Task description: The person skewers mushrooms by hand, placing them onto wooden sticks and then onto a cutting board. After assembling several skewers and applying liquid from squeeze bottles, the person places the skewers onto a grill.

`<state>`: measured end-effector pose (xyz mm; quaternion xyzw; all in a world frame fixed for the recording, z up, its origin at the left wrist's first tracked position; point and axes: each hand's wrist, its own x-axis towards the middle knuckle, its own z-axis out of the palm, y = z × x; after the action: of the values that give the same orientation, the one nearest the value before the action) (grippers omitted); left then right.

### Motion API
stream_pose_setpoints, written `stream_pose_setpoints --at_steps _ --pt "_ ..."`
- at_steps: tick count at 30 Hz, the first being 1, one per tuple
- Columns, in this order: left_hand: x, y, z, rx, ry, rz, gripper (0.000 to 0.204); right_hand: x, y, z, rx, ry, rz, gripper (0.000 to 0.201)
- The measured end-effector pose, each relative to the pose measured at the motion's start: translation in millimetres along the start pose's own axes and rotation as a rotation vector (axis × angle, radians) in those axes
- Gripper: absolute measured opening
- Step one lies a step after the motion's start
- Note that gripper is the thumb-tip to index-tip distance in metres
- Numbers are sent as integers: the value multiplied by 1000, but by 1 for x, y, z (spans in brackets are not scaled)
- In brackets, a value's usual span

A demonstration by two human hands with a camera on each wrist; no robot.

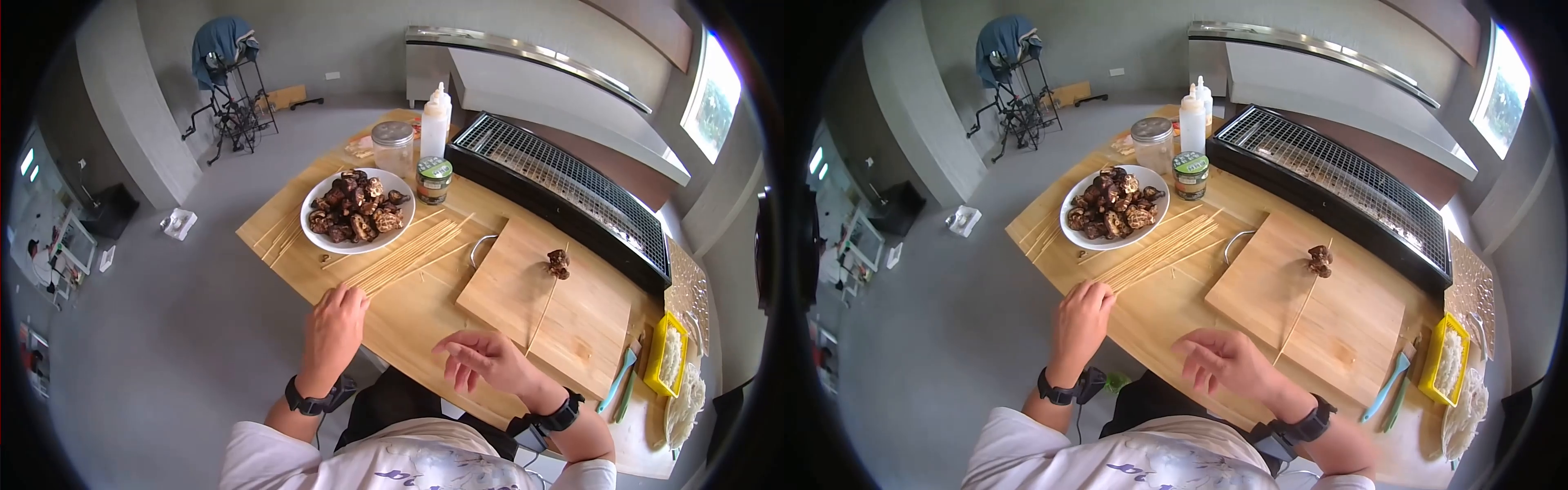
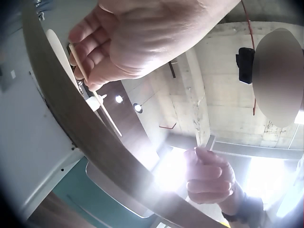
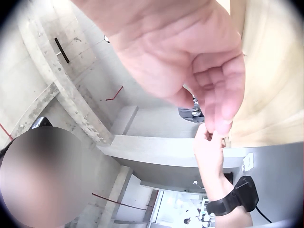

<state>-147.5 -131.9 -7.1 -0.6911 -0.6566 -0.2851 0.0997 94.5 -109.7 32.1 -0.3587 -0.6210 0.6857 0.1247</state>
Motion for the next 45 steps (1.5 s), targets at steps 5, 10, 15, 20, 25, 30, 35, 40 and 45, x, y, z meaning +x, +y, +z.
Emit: stream_pose_setpoints --at_steps 5,10,15,20,25,30,35,40,45 --pt "-5 35 -12 -553 -110 65 11 -1 13 9 23 231 -148 35" --pt "-2 57 -6 -654 -243 182 12 -1 19 7 140 349 -382 32" --pt "8 55 -10 -659 -363 313 12 1 26 4 243 384 -465 27" --pt "72 -4 -23 -51 57 284 16 -6 22 -7 259 321 -440 24" --pt "105 -47 -8 190 -79 425 20 -2 27 2 131 193 -207 25" --pt "112 -48 1 320 -252 487 19 1 33 9 38 178 -214 29" --pt "118 -58 -1 24 -127 509 6 1 32 8 37 165 -158 25" --pt "93 -56 -13 -870 -320 -82 9 1 34 8 87 154 -155 24" --pt "68 -49 -11 -1264 -370 -101 16 0 32 9 67 132 -166 24"
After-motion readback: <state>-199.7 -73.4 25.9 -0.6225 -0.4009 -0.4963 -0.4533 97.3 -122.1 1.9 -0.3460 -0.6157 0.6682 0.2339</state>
